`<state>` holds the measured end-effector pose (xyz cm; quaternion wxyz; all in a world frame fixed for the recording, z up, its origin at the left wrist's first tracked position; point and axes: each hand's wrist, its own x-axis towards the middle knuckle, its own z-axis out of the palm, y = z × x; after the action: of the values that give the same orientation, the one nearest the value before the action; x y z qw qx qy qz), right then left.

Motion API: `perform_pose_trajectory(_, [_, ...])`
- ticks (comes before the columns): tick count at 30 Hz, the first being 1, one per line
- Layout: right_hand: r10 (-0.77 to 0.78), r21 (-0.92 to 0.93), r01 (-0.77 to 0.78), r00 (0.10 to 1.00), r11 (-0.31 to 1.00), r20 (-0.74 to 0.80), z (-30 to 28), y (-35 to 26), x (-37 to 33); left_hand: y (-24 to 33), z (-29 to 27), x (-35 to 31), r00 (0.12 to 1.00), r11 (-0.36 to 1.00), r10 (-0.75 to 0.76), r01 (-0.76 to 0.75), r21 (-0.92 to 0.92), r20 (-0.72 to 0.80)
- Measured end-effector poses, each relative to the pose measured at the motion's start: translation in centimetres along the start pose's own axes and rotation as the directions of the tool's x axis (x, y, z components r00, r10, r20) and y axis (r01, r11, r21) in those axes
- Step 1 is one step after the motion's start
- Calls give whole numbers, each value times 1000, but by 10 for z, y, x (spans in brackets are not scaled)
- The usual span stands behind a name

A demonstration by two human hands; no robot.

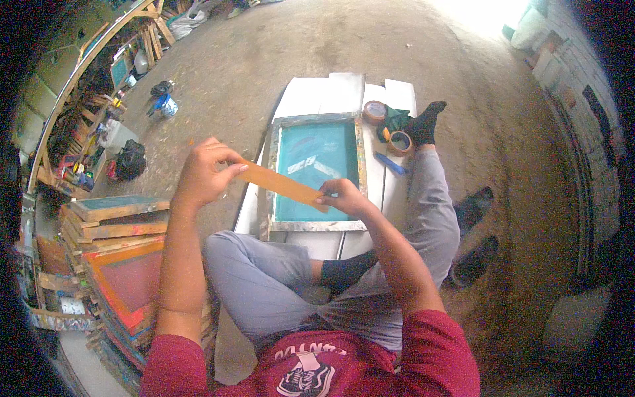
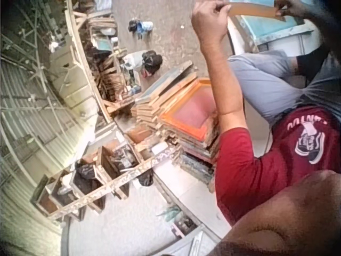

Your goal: The person sits on the floor and applies orange tape to the edges of a screen-printing frame, then wipes the mesh with a green cloth. They repeat the taping and wiping process on a second frame.

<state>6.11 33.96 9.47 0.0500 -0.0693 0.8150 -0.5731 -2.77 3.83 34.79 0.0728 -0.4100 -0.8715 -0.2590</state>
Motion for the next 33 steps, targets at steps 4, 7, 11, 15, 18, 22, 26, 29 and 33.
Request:
perform_pose_trajectory(4, [121, 46, -118, 989, 992, -79, -16, 11, -21, -15, 8, -8, 992, 994, -73, 64, -84, -106])
perform_pose_trajectory(7, [176, 245, -142, 977, 959, -122, -31, 30, -39, -19, 18, -13, 971, 968, -183, 150, -202, -156])
perform_pose_trajectory(11, [129, 251, -56, 951, 966, -282, -40, 37, -54, -34, 38, -27, 945, 917, -306, 261, -302, -113])
perform_pose_trajectory(15, [221, 517, -27, 922, 856, -317, -42, 40, -62, -66, 76, -47, 903, 806, -427, 354, -475, -51])
perform_pose_trajectory(18, [295, 606, -33, 894, 795, -339, -43, 37, -66, -77, 98, -55, 875, 712, -484, 402, -576, 12])
perform_pose_trajectory(22, [357, 562, -98, 856, 822, -374, -42, 28, -71, -94, 124, -68, 834, 639, -548, 467, -611, 64])
perform_pose_trajectory(26, [394, 481, -151, 798, 864, -456, -41, 32, -71, -104, 149, -74, 778, 537, -612, 541, -647, 142])
perform_pose_trajectory(29, [426, 382, -253, 764, 889, -484, -37, 28, -70, -115, 166, -78, 748, 442, -624, 576, -688, 226])
perform_pose_trajectory(33, [450, 271, -360, 746, 893, -491, -26, 31, -63, -142, 199, -98, 708, 427, -658, 631, -648, 256])
